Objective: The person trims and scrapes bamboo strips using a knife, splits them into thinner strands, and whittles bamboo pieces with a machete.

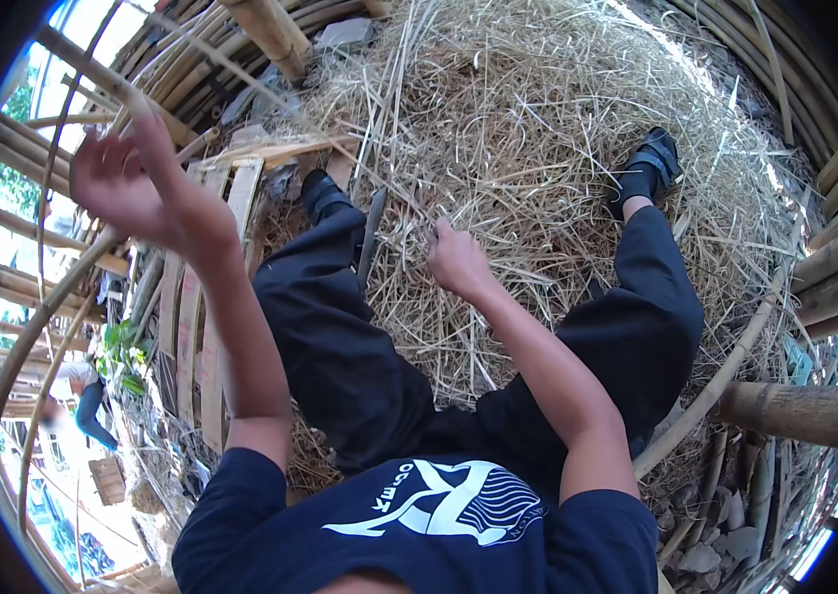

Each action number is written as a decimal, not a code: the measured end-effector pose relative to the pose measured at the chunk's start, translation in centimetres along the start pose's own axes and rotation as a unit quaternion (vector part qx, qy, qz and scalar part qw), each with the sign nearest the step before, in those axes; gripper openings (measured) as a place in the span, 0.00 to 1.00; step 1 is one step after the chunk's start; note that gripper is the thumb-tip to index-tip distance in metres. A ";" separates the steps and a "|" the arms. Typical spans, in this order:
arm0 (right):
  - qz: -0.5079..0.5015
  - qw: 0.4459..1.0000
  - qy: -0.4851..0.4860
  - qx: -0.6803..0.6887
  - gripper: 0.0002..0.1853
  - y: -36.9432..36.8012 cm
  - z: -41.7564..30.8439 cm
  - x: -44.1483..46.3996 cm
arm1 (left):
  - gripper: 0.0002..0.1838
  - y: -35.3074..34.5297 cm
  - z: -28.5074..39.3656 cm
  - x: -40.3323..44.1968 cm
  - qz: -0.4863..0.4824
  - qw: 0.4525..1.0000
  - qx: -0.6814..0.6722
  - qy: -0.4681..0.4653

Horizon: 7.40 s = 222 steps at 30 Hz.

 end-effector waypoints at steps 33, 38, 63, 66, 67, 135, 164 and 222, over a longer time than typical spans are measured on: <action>0.047 0.998 -0.002 0.046 0.11 -2.7 3.2 -2.6 | 0.25 -7.0 -5.6 -1.9 0.081 0.589 -0.732 0.333; -0.199 0.785 -0.145 0.569 0.12 -3.1 0.3 -4.9 | 0.24 -5.7 -6.8 -1.9 0.091 0.750 -0.575 0.314; 0.166 0.941 0.247 0.160 0.12 1.9 -3.3 -5.4 | 0.25 -5.8 -6.5 -2.3 0.087 0.751 -0.577 0.310; 0.105 0.986 0.106 -0.077 0.15 -4.7 4.9 -0.2 | 0.25 -6.4 -5.8 -2.6 0.058 0.743 -0.595 0.301; 0.048 0.995 0.033 0.075 0.16 -5.0 4.7 0.4 | 0.25 -6.4 -6.0 -2.8 0.066 0.740 -0.584 0.327; 0.144 0.915 0.102 0.363 0.21 1.5 -0.6 -4.1 | 0.23 -5.4 -8.9 -3.1 0.098 0.708 -0.612 0.338; 0.225 0.963 0.142 -0.030 0.24 -5.9 5.1 0.1 | 0.20 -5.0 -8.5 -3.1 0.083 0.715 -0.613 0.325; -0.029 0.978 -0.202 0.047 0.28 -4.9 8.8 -0.6 | 0.24 -3.9 -10.1 -2.9 0.054 0.745 -0.560 0.358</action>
Point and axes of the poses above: each hand's wrist, its own x-axis towards the middle knuckle, its own y-axis out of the back of the hand, z = x × y, the point moved 8 cm from there along x, towards the middle knuckle, and after that the axes turned 1 degree about -z, right-handed, at the moved point
